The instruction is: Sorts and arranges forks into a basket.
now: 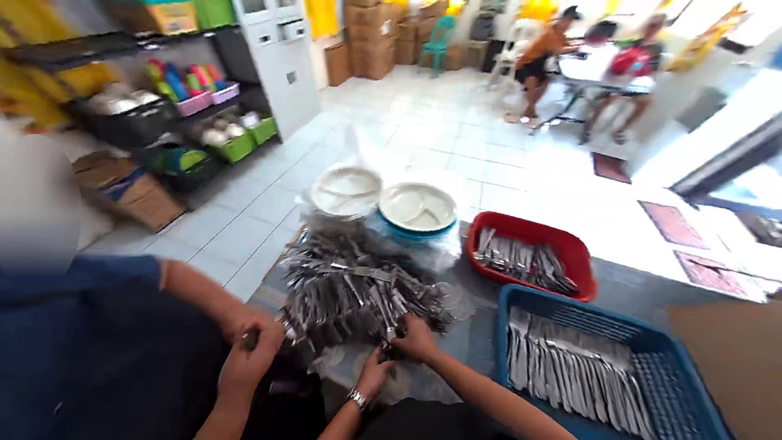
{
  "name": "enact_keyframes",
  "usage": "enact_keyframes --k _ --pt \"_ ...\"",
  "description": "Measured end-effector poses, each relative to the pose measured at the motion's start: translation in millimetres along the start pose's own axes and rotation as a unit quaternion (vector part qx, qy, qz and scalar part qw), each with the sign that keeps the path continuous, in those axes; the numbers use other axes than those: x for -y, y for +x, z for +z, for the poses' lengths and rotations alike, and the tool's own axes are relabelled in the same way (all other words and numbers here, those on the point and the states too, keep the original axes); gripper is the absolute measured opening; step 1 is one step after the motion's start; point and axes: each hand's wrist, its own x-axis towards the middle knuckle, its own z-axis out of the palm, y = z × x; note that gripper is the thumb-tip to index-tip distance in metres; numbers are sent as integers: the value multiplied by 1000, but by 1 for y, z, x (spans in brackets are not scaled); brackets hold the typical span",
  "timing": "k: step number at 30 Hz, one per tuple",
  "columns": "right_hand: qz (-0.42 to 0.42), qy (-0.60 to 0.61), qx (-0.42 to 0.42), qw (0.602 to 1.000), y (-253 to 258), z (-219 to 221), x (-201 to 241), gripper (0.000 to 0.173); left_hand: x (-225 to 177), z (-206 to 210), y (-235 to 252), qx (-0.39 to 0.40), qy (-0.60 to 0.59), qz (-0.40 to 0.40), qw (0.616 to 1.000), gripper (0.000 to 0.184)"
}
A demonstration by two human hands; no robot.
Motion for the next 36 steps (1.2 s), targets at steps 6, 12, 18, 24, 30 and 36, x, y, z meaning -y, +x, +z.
enact_keyframes --k 6,12,18,24,30,36 --pt "17 27 2 999 5 4 1 64 -18 3 -7 12 12 -17 1000 57" --pt "4 13 17 1000 10 6 0 64 -9 3 3 22 1 -4 1000 60" --pt "36 50 60 996 14 -8 -8 51 -15 2 2 11 -17 -23 1000 57" --pt "23 131 93 987 10 -21 -25 48 -14 5 4 -8 -42 -33 999 55" --pt "-8 125 116 985 5 -41 -37 45 -14 9 1 -35 -59 -34 997 52" --pt "-27 221 145 964 -14 -54 -51 39 2 5 -2 -67 -94 -35 993 46"
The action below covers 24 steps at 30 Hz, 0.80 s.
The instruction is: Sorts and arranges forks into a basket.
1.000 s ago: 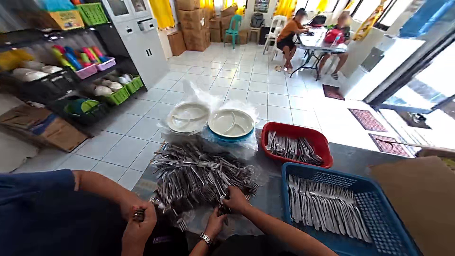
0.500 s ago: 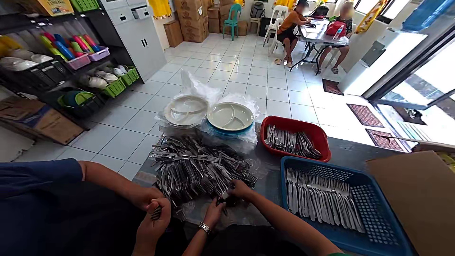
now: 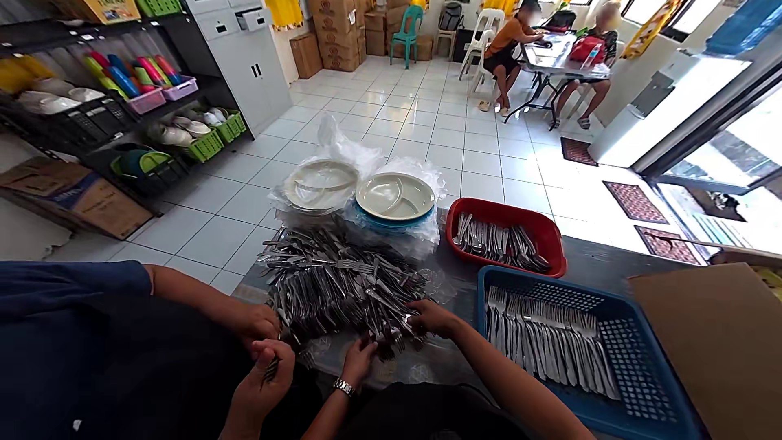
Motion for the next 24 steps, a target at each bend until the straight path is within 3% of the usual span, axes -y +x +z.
enact_keyframes --k 6,11,14,18,20,24 --pt "-14 21 -14 1000 -34 -1 15 39 -21 -8 -20 -12 77 20 997 46" --pt "-23 46 -17 999 -29 3 -10 37 -18 -17 -44 -22 49 62 997 48" --pt "-24 53 -37 998 -36 9 -10 34 -17 -26 -78 49 77 105 990 42" --pt "-55 66 -32 996 -42 15 -15 32 -5 -31 -112 252 155 199 934 42" --pt "-63 84 -31 994 -48 19 -17 30 -3 -33 -117 287 180 205 918 43" --pt "-65 118 -33 990 -57 30 -20 31 -2 -35 -121 284 168 200 923 44"
